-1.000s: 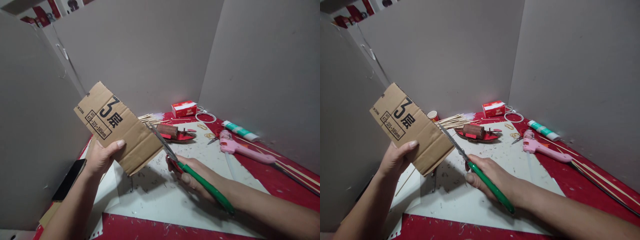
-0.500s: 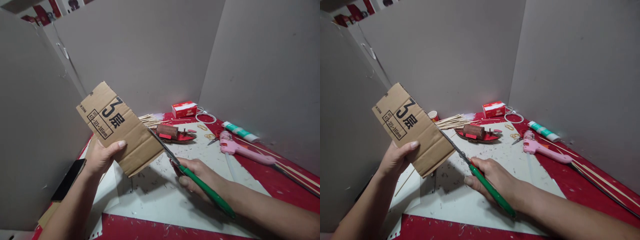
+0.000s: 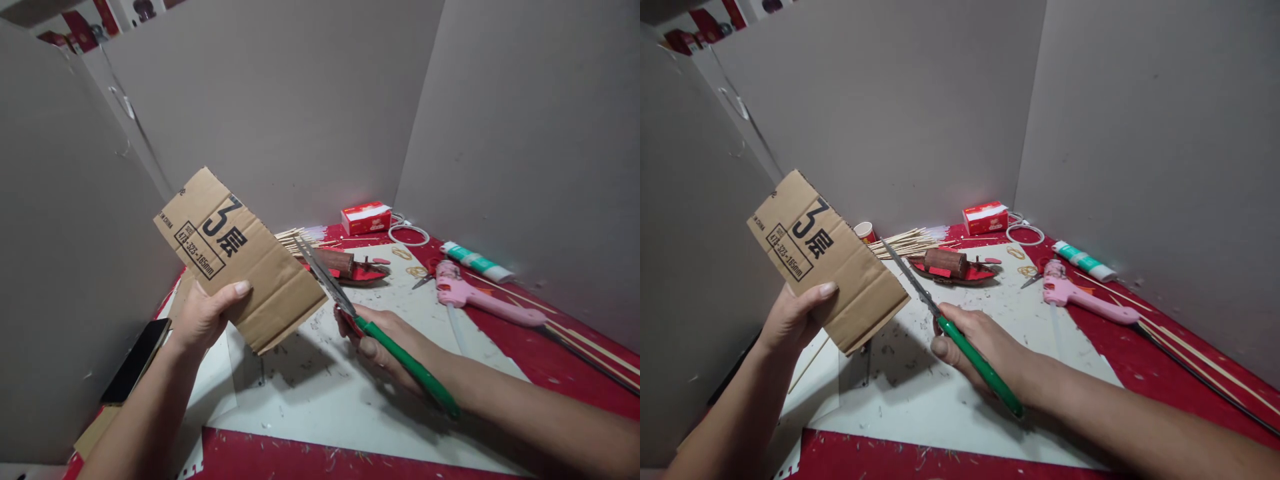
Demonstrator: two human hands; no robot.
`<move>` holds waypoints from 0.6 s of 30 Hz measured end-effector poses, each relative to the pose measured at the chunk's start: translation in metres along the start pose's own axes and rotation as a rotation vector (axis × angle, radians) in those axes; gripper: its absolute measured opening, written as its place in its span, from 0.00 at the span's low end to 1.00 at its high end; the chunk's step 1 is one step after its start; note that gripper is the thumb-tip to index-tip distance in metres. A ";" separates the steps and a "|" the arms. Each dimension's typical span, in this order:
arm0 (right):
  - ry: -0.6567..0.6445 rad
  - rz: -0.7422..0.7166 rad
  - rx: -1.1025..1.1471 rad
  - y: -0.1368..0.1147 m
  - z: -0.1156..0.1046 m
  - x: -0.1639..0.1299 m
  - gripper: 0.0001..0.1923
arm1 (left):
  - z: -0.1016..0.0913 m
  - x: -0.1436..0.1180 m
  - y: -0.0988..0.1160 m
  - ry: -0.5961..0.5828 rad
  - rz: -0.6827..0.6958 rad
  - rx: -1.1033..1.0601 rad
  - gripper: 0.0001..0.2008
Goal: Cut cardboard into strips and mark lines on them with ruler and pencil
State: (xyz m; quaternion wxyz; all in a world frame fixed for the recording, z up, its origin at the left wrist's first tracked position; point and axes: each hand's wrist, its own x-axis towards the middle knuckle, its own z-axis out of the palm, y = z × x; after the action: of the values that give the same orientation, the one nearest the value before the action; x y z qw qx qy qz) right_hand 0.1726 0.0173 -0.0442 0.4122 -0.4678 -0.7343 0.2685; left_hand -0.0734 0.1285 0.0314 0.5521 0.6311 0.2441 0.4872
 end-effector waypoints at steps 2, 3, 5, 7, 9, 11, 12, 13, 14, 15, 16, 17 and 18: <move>-0.013 -0.006 -0.057 0.000 -0.001 0.000 0.33 | -0.001 0.000 0.000 0.003 0.003 0.005 0.35; -0.019 -0.007 -0.071 0.000 -0.001 0.000 0.33 | -0.001 0.000 0.000 0.002 0.005 0.006 0.35; -0.022 0.004 -0.070 0.000 0.000 -0.001 0.31 | 0.000 0.000 0.000 -0.001 0.010 0.007 0.36; -0.022 0.024 -0.047 0.000 0.000 -0.002 0.30 | 0.000 0.000 -0.001 -0.007 0.016 0.006 0.36; -0.020 0.040 -0.012 -0.001 0.001 -0.004 0.29 | 0.001 0.000 -0.001 -0.015 0.021 0.006 0.36; -0.022 0.037 0.035 -0.001 0.001 -0.004 0.28 | 0.002 0.000 -0.001 -0.026 0.025 0.006 0.35; -0.022 0.027 0.055 -0.001 0.002 -0.004 0.27 | 0.002 -0.001 -0.001 -0.032 0.026 0.007 0.35; -0.015 0.013 0.071 -0.001 0.002 -0.004 0.27 | 0.003 -0.001 -0.001 -0.038 0.026 0.009 0.35; 0.005 -0.001 0.085 0.000 0.003 -0.004 0.27 | 0.003 -0.001 -0.001 -0.045 0.025 0.011 0.34; 0.035 -0.005 0.101 0.000 0.004 -0.004 0.28 | 0.003 -0.002 -0.001 -0.053 0.023 0.014 0.34; 0.069 0.008 0.124 0.001 0.004 -0.005 0.29 | 0.003 -0.002 -0.001 -0.062 0.021 0.018 0.34; 0.112 0.035 0.160 0.002 0.004 -0.005 0.30 | 0.003 -0.003 -0.002 -0.071 0.019 0.024 0.33; 0.159 0.076 0.212 0.003 0.004 -0.005 0.30 | 0.003 -0.004 -0.002 -0.081 0.016 0.032 0.33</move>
State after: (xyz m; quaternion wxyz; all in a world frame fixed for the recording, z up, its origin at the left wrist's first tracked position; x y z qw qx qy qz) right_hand 0.1720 0.0144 -0.0501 0.5060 -0.4687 -0.6485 0.3221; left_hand -0.0719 0.1248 0.0281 0.5476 0.6608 0.2242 0.4617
